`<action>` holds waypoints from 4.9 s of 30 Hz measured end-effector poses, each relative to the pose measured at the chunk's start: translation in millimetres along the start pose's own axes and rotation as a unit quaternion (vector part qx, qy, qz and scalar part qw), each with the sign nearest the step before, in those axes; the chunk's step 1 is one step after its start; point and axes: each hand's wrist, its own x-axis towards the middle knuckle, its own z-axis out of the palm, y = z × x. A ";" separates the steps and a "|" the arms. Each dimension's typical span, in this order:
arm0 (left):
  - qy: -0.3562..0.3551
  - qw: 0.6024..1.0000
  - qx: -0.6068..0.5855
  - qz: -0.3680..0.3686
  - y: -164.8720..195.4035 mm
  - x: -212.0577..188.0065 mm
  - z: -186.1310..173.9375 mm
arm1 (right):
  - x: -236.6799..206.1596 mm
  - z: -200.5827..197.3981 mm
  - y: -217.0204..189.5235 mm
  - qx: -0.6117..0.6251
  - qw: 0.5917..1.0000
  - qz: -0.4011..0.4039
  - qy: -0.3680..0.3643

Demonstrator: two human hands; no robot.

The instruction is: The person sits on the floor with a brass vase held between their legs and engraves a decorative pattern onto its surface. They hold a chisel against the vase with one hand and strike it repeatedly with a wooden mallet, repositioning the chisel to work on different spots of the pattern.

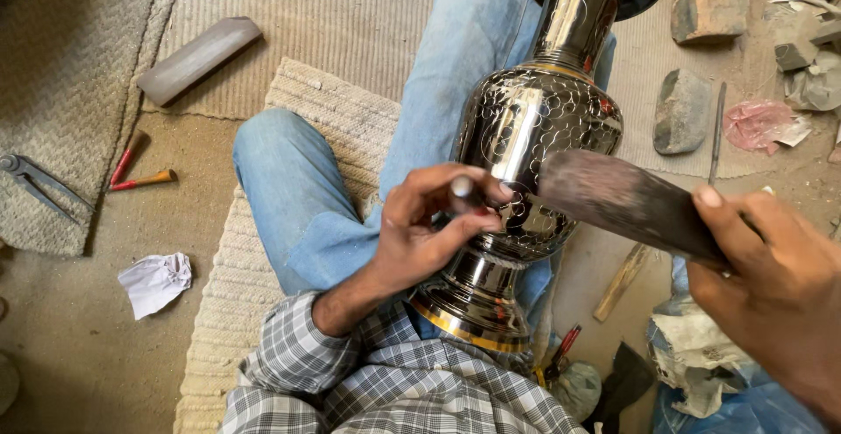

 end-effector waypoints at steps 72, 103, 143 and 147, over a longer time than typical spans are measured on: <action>-0.305 0.916 0.251 0.067 17.1 34.0 -26.4 | 1.9 -18.8 -12.1 0.127 0.991 0.015 -0.030; -0.036 0.975 0.215 0.033 -3.3 -21.9 -4.0 | 125.4 -67.3 -34.5 0.078 0.987 -0.113 -0.088; 0.004 0.925 -0.307 -0.226 -22.1 -61.3 -3.4 | 148.5 -78.0 -43.0 -0.086 0.951 -0.148 -0.258; 0.044 0.992 0.112 -0.046 1.0 -24.1 5.8 | 127.5 -66.1 -23.1 -0.030 0.974 -0.100 -0.203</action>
